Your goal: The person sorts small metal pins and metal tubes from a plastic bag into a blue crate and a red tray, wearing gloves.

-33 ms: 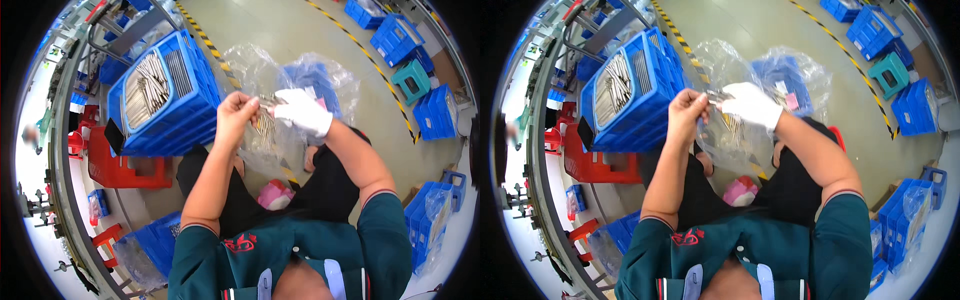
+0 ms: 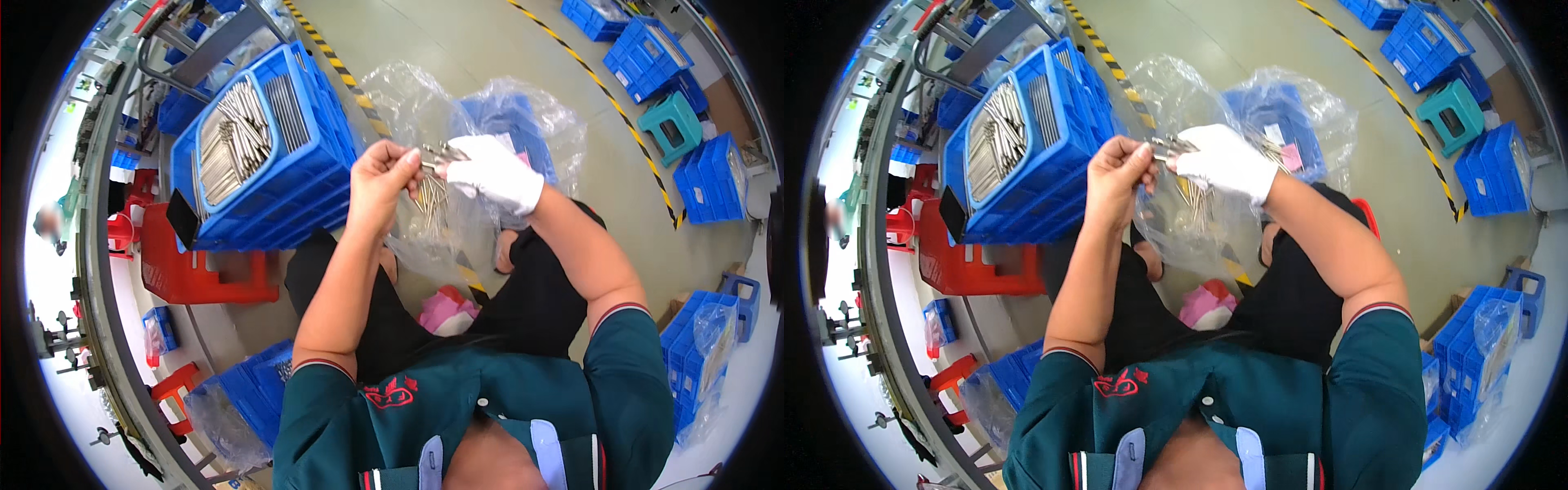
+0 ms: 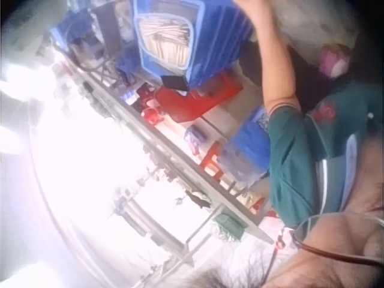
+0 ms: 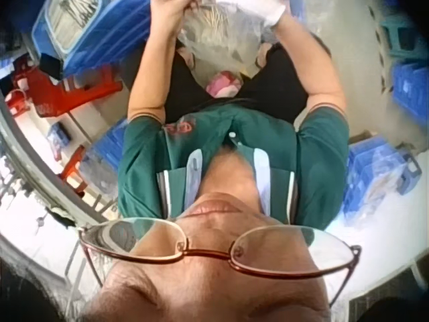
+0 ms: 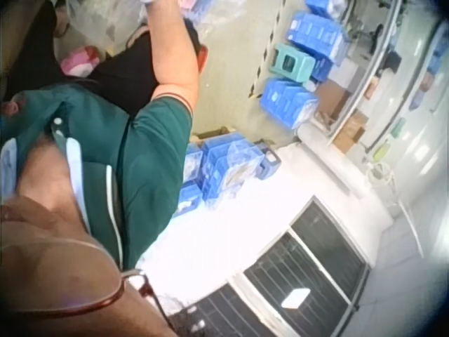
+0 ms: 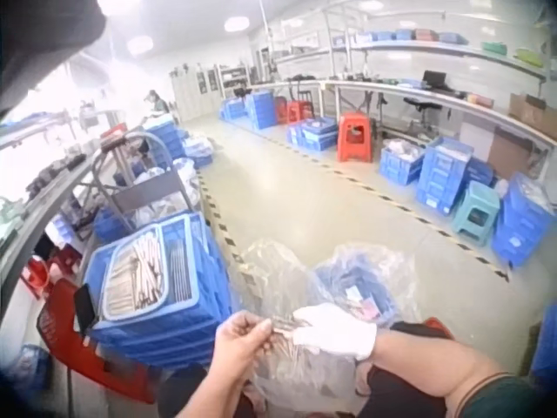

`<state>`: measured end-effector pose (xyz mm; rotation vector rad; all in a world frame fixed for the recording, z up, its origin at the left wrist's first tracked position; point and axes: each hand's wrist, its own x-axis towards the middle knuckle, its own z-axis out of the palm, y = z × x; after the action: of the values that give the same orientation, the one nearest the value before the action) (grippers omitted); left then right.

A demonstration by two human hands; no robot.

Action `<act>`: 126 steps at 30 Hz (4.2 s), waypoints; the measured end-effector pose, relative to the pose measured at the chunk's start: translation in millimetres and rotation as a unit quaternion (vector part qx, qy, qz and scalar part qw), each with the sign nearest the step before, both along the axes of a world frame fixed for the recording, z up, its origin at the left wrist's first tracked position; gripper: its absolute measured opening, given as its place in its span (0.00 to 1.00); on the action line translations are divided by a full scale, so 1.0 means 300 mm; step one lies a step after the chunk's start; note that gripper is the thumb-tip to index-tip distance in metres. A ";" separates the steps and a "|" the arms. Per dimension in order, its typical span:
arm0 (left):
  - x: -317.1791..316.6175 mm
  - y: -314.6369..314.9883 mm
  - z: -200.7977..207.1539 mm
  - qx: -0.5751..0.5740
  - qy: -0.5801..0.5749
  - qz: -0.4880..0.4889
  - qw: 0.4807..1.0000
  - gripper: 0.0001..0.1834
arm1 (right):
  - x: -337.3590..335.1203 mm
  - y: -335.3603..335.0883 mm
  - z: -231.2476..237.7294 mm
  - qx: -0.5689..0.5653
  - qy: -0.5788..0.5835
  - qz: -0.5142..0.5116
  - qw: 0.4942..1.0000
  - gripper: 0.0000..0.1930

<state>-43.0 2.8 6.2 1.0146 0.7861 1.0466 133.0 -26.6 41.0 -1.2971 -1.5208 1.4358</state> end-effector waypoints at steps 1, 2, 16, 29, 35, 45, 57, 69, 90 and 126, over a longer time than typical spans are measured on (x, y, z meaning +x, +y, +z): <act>0.003 0.004 0.007 -0.002 0.004 -0.007 1.000 0.06 | 0.011 0.005 -0.001 -0.011 0.020 0.009 1.000 0.10; 0.005 0.005 0.010 -0.003 0.008 -0.014 1.000 0.06 | 0.019 0.003 -0.006 -0.022 0.040 0.018 0.999 0.09; -0.004 0.021 -0.028 -0.094 -0.076 -0.033 0.992 0.06 | 0.095 0.030 -0.045 0.043 0.039 -0.040 0.998 0.10; 0.038 -0.003 -0.054 -0.249 -0.256 -0.090 0.929 0.04 | -0.007 0.039 -0.052 0.099 0.077 -0.201 0.972 0.07; 0.036 -0.005 -0.066 -0.244 -0.238 -0.054 0.939 0.04 | -0.028 0.015 -0.038 0.184 -0.054 -0.177 0.965 0.09; 0.038 0.031 -0.082 -0.163 -0.133 0.051 0.976 0.05 | 0.238 0.178 -0.110 0.068 0.252 -0.312 0.914 0.07; 0.032 0.017 -0.062 -0.180 -0.108 0.027 0.977 0.04 | 0.486 0.149 -1.037 -0.082 -0.530 -0.181 0.825 0.17; 0.016 0.037 -0.061 -0.174 -0.114 -0.005 0.978 0.05 | 0.441 0.382 -0.597 0.055 -0.364 -0.023 0.930 0.16; 0.013 0.029 -0.038 -0.137 -0.105 -0.043 0.984 0.06 | 0.049 0.034 0.019 0.256 -0.348 0.055 0.900 0.10; -0.024 0.033 -0.029 -0.087 0.005 0.061 0.994 0.06 | 0.463 0.198 -1.004 -0.014 -0.624 -0.063 0.778 0.15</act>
<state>-50.3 12.8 -2.6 0.8321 0.9403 1.0589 271.8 32.7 -260.3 -2.5482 -2.0571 0.3457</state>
